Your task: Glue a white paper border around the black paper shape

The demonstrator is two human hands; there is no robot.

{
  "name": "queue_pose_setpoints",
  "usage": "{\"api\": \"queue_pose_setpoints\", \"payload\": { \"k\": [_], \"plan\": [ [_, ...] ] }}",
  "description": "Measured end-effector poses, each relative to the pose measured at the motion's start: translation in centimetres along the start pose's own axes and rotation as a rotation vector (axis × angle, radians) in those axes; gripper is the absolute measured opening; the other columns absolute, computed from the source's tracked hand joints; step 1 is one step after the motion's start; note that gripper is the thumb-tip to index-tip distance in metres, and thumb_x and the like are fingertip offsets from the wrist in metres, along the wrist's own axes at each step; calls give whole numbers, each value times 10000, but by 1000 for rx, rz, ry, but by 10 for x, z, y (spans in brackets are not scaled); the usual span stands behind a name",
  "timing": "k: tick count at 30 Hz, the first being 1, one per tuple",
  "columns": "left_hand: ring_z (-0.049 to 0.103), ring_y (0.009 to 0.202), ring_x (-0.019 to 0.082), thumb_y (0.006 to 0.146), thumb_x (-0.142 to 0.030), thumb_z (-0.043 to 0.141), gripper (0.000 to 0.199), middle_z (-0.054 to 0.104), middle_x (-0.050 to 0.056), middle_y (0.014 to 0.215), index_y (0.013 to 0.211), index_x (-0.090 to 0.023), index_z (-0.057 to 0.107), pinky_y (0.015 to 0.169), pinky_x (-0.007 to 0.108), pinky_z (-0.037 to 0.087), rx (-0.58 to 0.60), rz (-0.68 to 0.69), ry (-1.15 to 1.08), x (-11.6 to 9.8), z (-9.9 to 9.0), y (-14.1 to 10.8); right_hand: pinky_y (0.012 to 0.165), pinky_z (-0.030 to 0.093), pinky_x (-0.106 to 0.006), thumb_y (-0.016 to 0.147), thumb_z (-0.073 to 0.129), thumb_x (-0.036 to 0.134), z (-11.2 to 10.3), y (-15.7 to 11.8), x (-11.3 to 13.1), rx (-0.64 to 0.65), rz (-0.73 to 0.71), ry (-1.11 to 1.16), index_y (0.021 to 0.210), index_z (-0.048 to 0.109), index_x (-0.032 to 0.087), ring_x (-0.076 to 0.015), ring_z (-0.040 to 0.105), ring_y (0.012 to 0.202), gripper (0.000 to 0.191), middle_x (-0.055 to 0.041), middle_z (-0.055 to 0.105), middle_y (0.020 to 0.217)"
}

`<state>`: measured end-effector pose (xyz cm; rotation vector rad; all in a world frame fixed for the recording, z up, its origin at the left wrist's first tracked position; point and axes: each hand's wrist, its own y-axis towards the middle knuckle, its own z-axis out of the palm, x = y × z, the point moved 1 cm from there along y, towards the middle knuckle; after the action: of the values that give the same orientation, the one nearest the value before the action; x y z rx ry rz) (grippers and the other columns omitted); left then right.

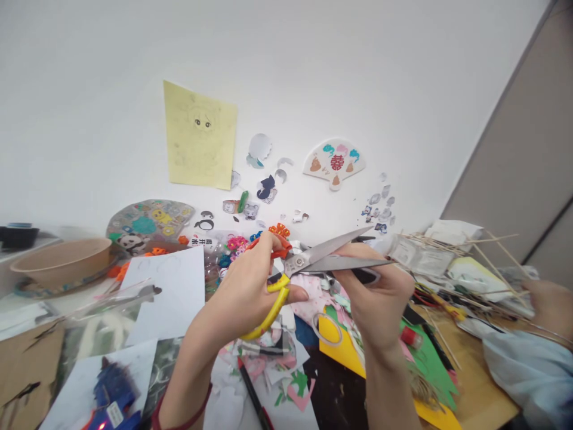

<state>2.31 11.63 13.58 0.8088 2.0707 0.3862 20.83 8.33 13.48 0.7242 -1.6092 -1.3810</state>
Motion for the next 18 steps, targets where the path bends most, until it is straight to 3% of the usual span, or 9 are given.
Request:
{"api": "queue_pose_setpoints", "payload": {
  "k": [14, 18],
  "plan": [
    [415, 757, 200, 770, -446, 654, 422, 469, -3, 887, 993, -257, 349, 677, 355, 364, 56, -15, -92, 2, 6, 0, 665, 516, -249, 800, 724, 66, 1, -1, 0, -24, 48, 58, 786, 733, 225, -122, 652, 704, 160, 51, 721, 759],
    [429, 779, 196, 776, -425, 660, 415, 496, 6, 932, 982, -252, 343, 714, 365, 370, 46, 9, -92, 0, 5, 0, 653, 517, -257, 790, 731, 78, 2, -1, 0, -34, 56, 60, 775, 733, 220, -132, 656, 693, 143, 41, 725, 755]
  ]
}}
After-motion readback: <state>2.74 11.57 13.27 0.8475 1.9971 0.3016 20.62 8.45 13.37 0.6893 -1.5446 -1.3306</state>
